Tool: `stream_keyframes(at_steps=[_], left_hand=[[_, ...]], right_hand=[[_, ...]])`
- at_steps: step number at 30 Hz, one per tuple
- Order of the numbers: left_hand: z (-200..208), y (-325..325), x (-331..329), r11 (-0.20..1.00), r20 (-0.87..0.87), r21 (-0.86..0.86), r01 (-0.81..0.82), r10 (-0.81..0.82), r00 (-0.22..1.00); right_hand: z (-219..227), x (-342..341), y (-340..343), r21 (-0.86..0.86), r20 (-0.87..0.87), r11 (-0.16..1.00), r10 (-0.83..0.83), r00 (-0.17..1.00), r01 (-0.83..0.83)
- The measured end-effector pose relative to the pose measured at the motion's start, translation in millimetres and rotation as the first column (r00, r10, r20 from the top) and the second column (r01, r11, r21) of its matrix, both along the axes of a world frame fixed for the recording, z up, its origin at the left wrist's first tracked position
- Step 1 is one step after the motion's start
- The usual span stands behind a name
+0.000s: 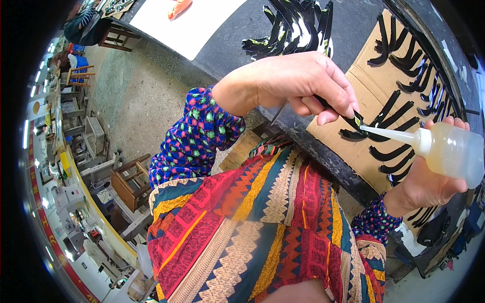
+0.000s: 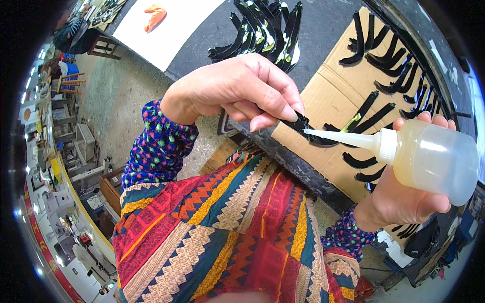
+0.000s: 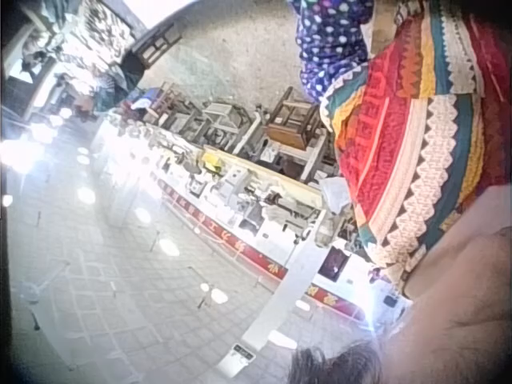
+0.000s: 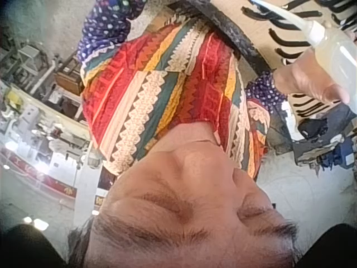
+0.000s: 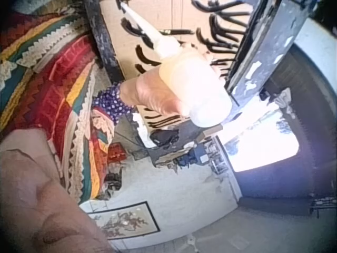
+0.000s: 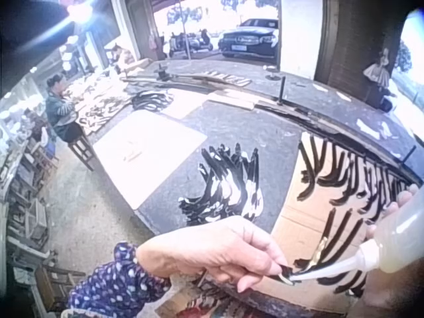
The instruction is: Apply glue to small black shoe components from a squeeze bottle and place them onto a cardboard sheet for organization.
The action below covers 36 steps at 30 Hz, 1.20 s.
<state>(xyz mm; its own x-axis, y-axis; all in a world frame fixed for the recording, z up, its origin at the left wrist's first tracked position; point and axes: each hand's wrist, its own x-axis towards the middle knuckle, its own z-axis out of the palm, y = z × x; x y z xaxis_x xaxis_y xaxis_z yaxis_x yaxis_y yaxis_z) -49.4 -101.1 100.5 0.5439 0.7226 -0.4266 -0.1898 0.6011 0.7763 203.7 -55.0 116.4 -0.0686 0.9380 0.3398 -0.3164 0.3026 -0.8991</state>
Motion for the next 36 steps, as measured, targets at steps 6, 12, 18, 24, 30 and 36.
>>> stream_keyframes(at_steps=[6, 12, 18, 24, 30, 36], left_hand=[[1, -1, 1, 1.000, -0.006, -0.010, -0.005, 0.004, 1.000], [0, -1, -1, 1.000, -0.020, -0.001, -0.016, 0.016, 1.000], [0, 3, -3, 1.000, -0.025, 0.005, -0.027, 0.028, 0.999], [-9, 10, 1, 0.987, 0.050, -0.037, -0.156, 0.158, 0.986], [-50, 37, 68, 0.868, 0.185, -0.255, -0.426, 0.476, 0.860], [-107, 95, 120, 0.864, -0.082, 0.276, -0.421, 0.458, 0.885]], right_hand=[[-1, 6, -1, -0.023, -0.078, 0.996, 0.086, 0.993, -0.088], [-1, 1, -3, -0.031, -0.010, 0.999, 0.015, 1.000, -0.015], [-3, 6, -3, -0.035, -0.015, 0.999, 0.021, 1.000, -0.021], [-19, 28, -4, -0.111, -0.186, 0.988, 0.084, 0.979, -0.106], [-28, 86, -5, -0.111, -0.332, 0.994, -0.054, 0.942, 0.017], [-30, 123, -18, -0.056, -0.485, 0.998, -0.058, 0.872, 0.035]])
